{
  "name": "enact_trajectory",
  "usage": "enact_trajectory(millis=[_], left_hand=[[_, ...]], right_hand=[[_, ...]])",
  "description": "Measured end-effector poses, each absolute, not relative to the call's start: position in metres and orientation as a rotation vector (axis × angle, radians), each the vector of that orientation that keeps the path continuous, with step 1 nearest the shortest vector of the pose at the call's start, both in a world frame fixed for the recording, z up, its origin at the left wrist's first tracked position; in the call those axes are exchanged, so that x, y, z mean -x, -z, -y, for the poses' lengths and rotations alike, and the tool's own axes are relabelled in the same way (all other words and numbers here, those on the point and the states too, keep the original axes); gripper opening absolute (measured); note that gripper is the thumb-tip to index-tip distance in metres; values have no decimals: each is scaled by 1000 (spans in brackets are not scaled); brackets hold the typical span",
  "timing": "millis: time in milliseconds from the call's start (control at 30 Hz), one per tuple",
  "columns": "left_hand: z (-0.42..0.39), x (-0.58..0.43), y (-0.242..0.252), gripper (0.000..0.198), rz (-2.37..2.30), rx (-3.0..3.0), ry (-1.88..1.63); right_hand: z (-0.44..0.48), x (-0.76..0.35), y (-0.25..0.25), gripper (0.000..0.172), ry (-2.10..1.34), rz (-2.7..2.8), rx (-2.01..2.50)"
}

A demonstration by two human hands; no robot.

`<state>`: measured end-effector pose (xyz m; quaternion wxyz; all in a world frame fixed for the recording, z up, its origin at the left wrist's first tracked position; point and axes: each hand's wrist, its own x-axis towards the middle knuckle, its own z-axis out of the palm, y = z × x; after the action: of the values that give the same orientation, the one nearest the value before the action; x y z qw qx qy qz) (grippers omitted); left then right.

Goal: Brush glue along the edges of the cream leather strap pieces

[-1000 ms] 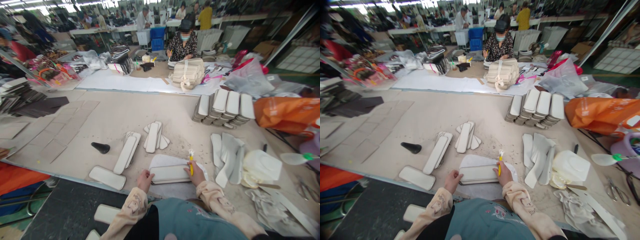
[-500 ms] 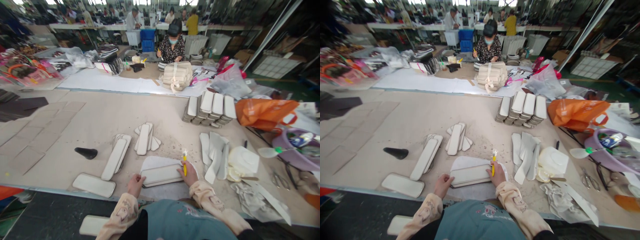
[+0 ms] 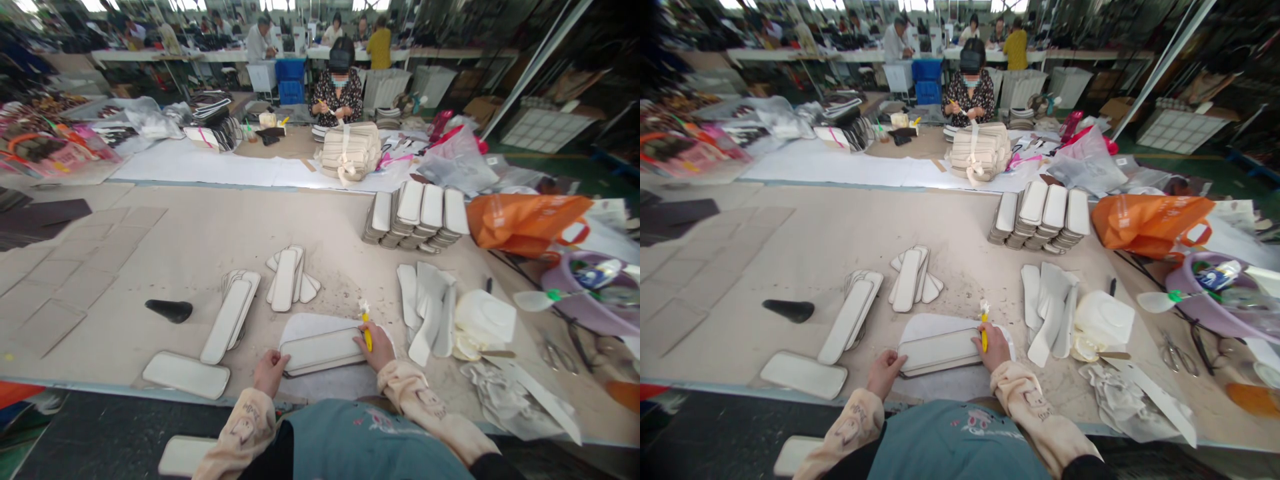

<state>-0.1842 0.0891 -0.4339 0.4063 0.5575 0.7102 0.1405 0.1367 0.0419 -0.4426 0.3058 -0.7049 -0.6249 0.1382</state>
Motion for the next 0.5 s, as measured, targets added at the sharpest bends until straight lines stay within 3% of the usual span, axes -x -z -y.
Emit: enact_trajectory(millis=[500], left_hand=[[-90, 182, 436, 24, -1836, -1412, -335]], right_hand=[[-43, -138, 445, 14, -317, 1667, 1864]])
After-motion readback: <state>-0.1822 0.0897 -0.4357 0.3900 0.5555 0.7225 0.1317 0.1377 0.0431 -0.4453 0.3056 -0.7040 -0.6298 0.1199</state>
